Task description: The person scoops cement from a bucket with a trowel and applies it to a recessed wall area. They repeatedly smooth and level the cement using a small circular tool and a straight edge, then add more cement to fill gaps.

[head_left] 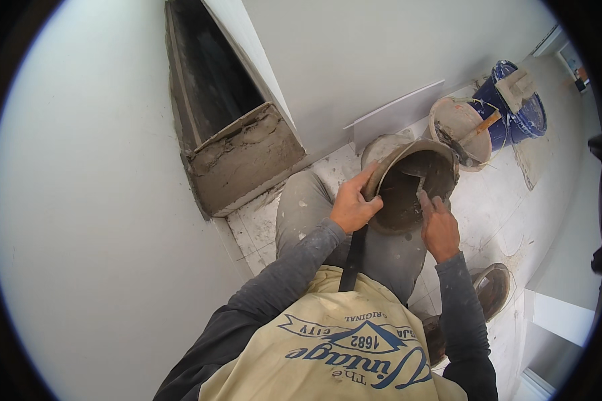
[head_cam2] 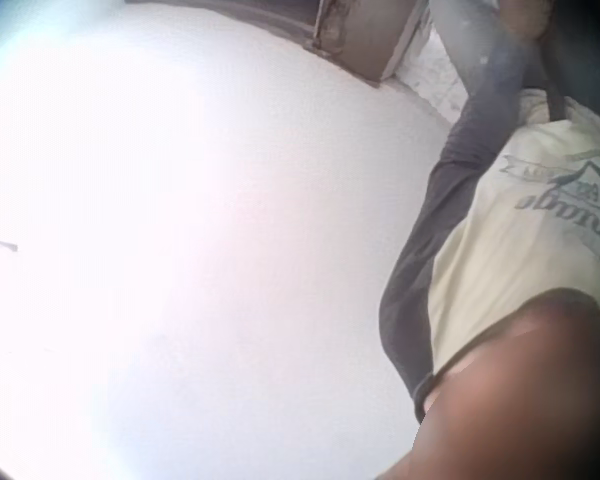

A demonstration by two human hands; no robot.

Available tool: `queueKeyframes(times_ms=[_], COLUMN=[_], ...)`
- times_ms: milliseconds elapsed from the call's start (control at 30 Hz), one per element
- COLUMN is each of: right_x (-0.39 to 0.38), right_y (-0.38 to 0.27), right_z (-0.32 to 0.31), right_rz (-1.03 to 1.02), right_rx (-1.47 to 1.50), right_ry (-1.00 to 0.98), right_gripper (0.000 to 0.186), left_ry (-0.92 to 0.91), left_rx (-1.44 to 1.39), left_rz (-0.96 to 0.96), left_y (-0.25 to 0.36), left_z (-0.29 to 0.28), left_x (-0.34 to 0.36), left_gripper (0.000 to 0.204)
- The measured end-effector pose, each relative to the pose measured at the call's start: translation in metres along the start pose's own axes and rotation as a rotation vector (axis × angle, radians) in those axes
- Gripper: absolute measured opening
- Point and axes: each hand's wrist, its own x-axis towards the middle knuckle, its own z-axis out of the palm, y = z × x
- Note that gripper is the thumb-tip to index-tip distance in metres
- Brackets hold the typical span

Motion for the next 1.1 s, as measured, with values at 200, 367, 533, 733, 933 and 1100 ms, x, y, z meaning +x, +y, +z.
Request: queueKeyframes(times_ms=[200, 367, 533, 733, 933, 1100], right_x=[-0.015, -0.015, -0.013, -0.009, -0.016, -0.018], right_y=[0.006, -0.011, -0.018, -0.014, -0.007, -0.007], right_z=[0.004, -0.010, -0.017, -0.019, -0.018, -0.030], right_rz=[0.006, 0.045, 0.171, 0.157, 0.139, 0.085], right_rx=[0.017, -0.052, 0.019, 0.057, 0.024, 0.029], right_ry=[0.130, -0.158, 0.107, 0.115, 0.081, 0.003], right_gripper=[0.055, 0.057, 0.058, 0.058, 0.059, 0.059], left_ry=[0.089, 0.056, 0.023, 0.017, 0.008, -0.010], left_rx=[-0.012, 0.086, 0.074, 0.071, 0.055, 0.084], left_rz=[-0.009, 0.141, 0.162, 0.168, 0.191, 0.235], left_y=[0.007, 0.030, 0.045, 0.052, 0.053, 0.052], left_z=[0.005, 0.020, 0.031, 0.029, 0.024, 0.029], left_x=[0.003, 0.001, -0.002, 0.005, 0.011, 0.012], left_gripper=[0.071, 0.071, 0.068, 0.064, 0.062, 0.062])
